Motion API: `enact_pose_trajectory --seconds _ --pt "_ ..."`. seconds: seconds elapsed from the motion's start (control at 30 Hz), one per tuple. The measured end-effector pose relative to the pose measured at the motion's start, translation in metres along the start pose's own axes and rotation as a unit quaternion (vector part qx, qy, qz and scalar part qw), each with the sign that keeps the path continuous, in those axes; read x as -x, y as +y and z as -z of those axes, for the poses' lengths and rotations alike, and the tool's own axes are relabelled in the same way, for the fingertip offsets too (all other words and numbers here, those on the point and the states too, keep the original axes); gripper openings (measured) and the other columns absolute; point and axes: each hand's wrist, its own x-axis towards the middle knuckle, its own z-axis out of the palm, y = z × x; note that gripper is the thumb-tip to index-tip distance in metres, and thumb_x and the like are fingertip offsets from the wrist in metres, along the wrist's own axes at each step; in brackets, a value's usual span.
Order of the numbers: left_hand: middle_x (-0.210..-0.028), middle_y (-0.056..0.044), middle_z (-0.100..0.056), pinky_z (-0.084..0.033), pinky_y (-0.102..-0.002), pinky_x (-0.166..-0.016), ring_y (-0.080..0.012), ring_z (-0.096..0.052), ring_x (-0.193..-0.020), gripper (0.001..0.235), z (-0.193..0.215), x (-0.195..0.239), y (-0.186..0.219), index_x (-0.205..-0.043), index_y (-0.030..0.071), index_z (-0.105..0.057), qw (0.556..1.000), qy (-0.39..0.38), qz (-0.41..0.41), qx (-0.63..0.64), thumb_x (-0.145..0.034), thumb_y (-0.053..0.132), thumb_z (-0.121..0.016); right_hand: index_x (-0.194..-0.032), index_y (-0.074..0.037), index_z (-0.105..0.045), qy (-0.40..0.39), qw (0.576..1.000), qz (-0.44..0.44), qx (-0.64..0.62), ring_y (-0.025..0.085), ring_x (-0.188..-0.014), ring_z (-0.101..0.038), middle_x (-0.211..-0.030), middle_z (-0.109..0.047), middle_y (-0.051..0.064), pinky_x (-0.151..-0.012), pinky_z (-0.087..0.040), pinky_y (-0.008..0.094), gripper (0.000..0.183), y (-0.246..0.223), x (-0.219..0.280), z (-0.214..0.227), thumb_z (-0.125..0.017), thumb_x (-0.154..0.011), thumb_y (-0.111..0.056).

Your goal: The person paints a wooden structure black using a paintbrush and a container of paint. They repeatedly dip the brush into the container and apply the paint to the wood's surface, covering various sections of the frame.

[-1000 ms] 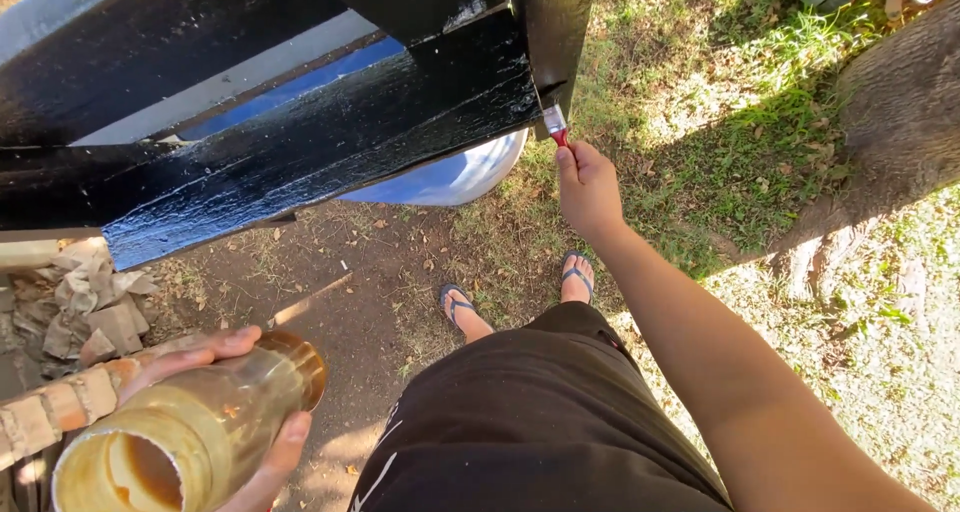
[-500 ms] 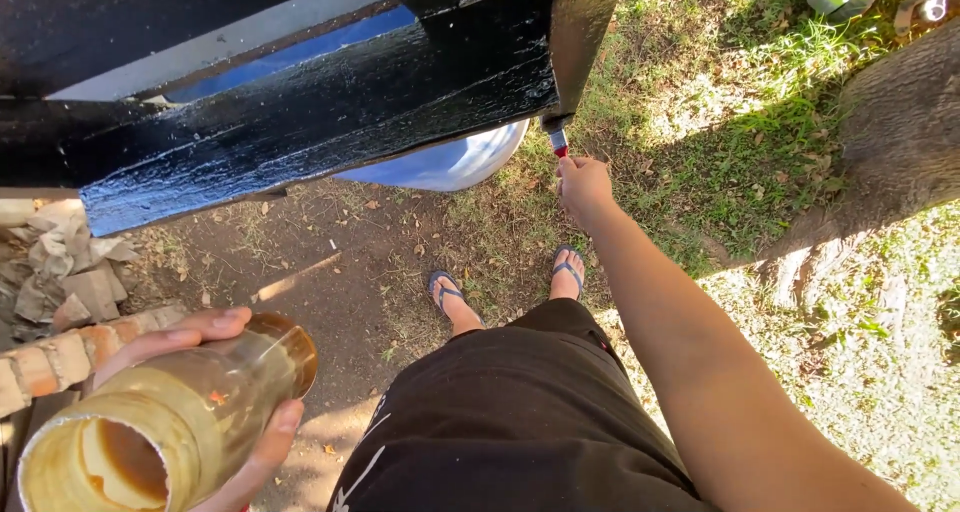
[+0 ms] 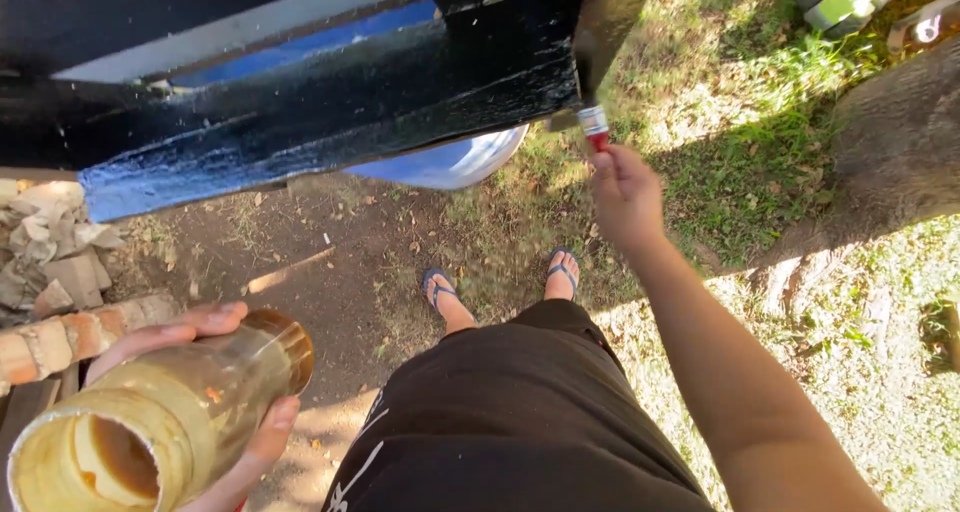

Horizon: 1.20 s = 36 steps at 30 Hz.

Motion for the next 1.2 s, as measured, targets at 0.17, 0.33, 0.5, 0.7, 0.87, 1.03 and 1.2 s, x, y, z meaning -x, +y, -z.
enact_pose_trajectory --seconds 0.17,0.33,0.5,0.7,0.87,1.03,1.2 --pt "-0.127 -0.016 -0.061 -0.043 -0.035 -0.115 -0.0239 -0.062 -0.123 0.074 0.001 -0.003 0.018 -0.124 0.003 -0.043 0.997 -0.011 0.067 -0.021 -0.060 0.009 -0.079 -0.094 -0.007 -0.049 0.158 0.945 0.284 0.046 0.011 -0.055 -0.040 -0.073 -0.049 0.001 -0.043 -0.032 0.026 0.036 0.031 0.004 0.001 -0.033 -0.112 -0.034" --pt "-0.121 -0.015 -0.058 -0.048 -0.040 -0.123 -0.0271 -0.062 -0.125 0.070 0.001 -0.004 0.006 -0.124 0.001 -0.038 0.999 -0.029 -0.019 0.018 -0.066 0.009 -0.076 -0.097 -0.010 -0.055 0.100 0.982 0.088 0.135 0.011 -0.059 -0.044 -0.075 -0.053 -0.002 -0.048 -0.036 0.026 0.031 0.038 -0.026 -0.041 -0.032 -0.109 -0.027" --pt "-0.128 -0.016 -0.060 -0.042 -0.033 -0.114 -0.0243 -0.061 -0.122 0.081 0.009 -0.002 0.004 -0.123 -0.002 -0.046 0.994 -0.023 0.033 -0.103 -0.053 0.016 -0.082 -0.090 -0.011 -0.051 0.066 0.986 0.012 0.155 0.018 -0.057 -0.044 -0.074 -0.053 0.003 -0.049 -0.035 0.034 0.031 0.068 -0.044 -0.063 -0.035 -0.109 -0.030" --pt "-0.122 -0.016 -0.058 -0.047 -0.037 -0.117 -0.0266 -0.063 -0.123 0.073 0.009 -0.002 -0.003 -0.124 0.001 -0.037 0.999 -0.038 -0.010 -0.036 -0.064 0.014 -0.076 -0.099 -0.010 -0.058 0.034 0.983 -0.095 0.156 0.027 -0.073 -0.056 -0.081 -0.061 0.011 -0.063 -0.044 0.042 0.030 0.104 -0.068 -0.078 -0.039 -0.107 -0.032" --pt "-0.125 -0.018 -0.062 -0.046 -0.037 -0.114 -0.0278 -0.066 -0.120 0.073 0.010 -0.005 0.001 -0.118 0.001 -0.046 0.996 -0.020 0.026 -0.087 -0.056 0.016 -0.081 -0.106 -0.004 -0.062 -0.063 0.963 -0.256 0.052 0.012 -0.052 -0.038 -0.072 -0.053 0.005 -0.042 -0.029 0.029 0.030 0.094 -0.067 -0.067 -0.037 -0.108 -0.020" --pt "-0.124 -0.013 -0.065 -0.044 -0.033 -0.116 -0.0235 -0.066 -0.121 0.076 0.016 -0.007 -0.012 -0.119 0.003 -0.050 0.995 -0.043 0.002 -0.093 -0.052 0.022 -0.082 -0.110 -0.005 -0.062 -0.031 0.942 -0.286 -0.175 0.007 -0.042 -0.036 -0.064 -0.051 0.001 -0.035 -0.029 0.018 0.027 0.009 -0.028 -0.041 -0.038 -0.111 -0.019" --pt "-0.127 -0.016 -0.062 -0.043 -0.035 -0.116 -0.0243 -0.064 -0.123 0.081 0.014 -0.009 -0.011 -0.122 0.002 -0.046 0.996 -0.043 0.022 -0.068 -0.051 0.015 -0.082 -0.082 -0.013 -0.050 0.015 0.983 -0.033 -0.182 0.009 -0.043 -0.038 -0.059 -0.049 -0.001 -0.038 -0.032 0.022 0.029 0.011 -0.004 -0.007 -0.035 -0.107 -0.017"
